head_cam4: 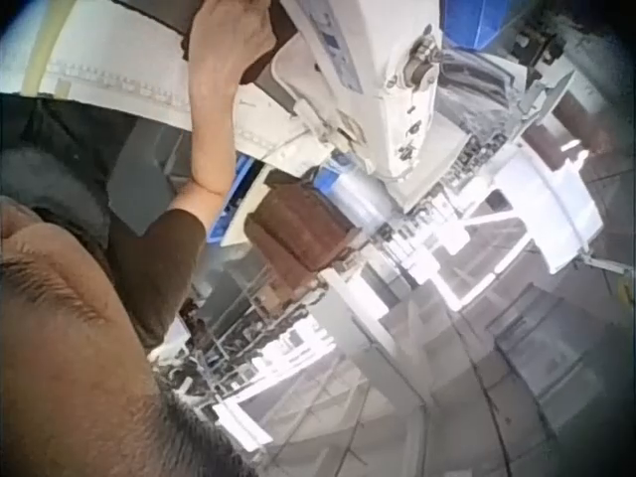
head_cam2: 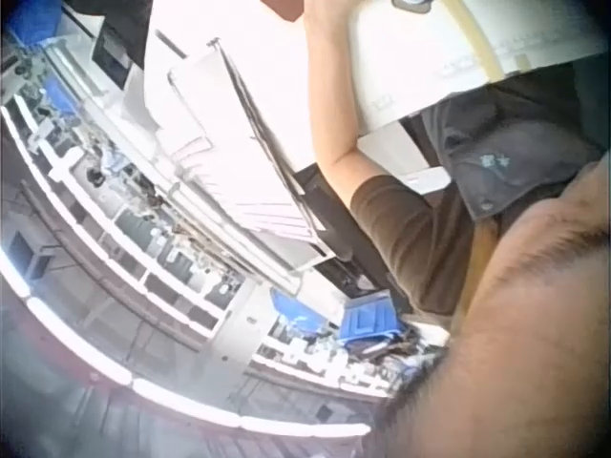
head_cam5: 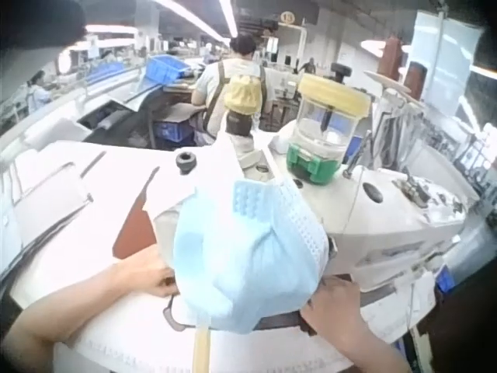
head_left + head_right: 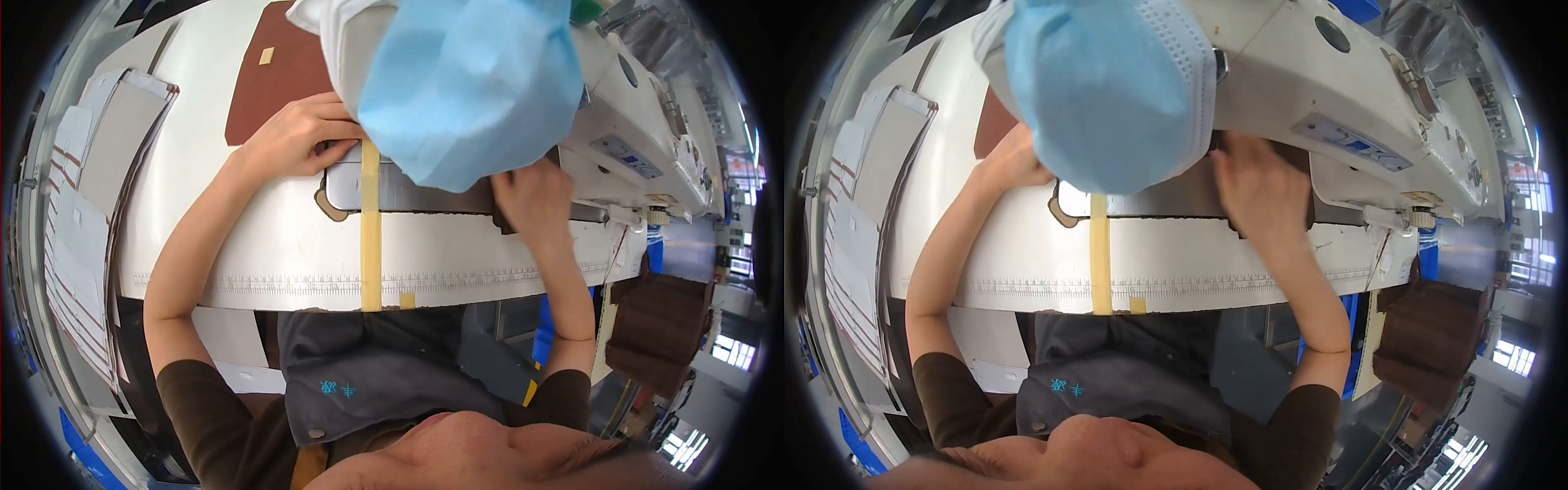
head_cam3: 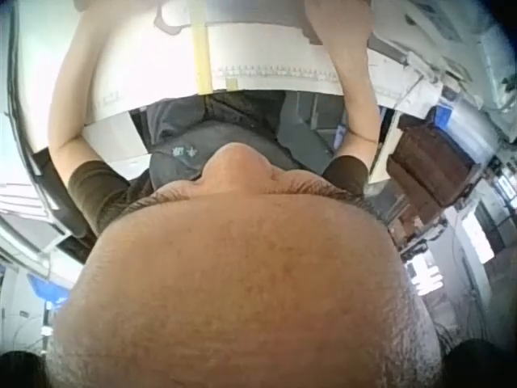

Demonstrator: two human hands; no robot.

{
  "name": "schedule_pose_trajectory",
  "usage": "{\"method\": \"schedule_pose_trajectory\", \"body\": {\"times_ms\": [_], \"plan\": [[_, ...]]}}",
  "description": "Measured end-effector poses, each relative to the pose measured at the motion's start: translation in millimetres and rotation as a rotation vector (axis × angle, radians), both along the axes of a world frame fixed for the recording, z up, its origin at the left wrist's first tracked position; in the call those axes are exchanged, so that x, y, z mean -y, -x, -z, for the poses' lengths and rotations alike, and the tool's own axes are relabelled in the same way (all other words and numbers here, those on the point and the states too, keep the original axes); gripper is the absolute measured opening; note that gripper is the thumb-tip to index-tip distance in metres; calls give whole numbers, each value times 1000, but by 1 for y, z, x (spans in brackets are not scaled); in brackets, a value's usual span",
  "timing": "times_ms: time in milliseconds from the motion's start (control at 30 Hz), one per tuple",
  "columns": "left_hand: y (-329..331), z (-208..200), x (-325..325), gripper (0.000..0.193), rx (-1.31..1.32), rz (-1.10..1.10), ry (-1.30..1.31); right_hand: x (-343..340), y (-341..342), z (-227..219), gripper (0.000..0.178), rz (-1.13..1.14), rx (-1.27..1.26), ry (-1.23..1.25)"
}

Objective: Sewing together leather pieces using an industrial sewing machine to create wallets.

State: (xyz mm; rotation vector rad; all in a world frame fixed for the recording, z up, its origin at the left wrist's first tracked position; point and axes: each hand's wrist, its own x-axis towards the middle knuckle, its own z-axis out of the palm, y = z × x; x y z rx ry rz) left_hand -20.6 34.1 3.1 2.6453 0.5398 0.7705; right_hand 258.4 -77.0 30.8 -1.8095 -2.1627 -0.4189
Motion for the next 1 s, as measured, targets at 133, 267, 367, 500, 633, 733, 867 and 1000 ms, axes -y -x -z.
{"method": "schedule_pose_trajectory", "body": {"times_ms": [133,267,367,500,633,733,867,1000], "plan": [[-3,-6,0,22,-29,50,35,-12,-44,23,17,140,192,93],[-3,-3,-1,21,-161,-32,83,-38,-74,37,14,32,355,-284],[-2,13,-7,19,-241,-151,102,-56,-118,40,22,-31,460,-462],[12,44,-41,23,-25,-82,-290,-33,-64,31,20,23,81,-238],[58,46,-162,28,-80,-318,-234,0,-27,24,18,-124,-192,-288],[-6,51,-184,31,-65,-504,-188,7,-32,37,20,-26,-224,-237],[-29,24,-143,37,-60,-832,-159,10,-35,32,22,98,-298,-32],[54,7,-147,57,-24,-1105,-129,13,-36,27,21,56,-345,-27]]}}
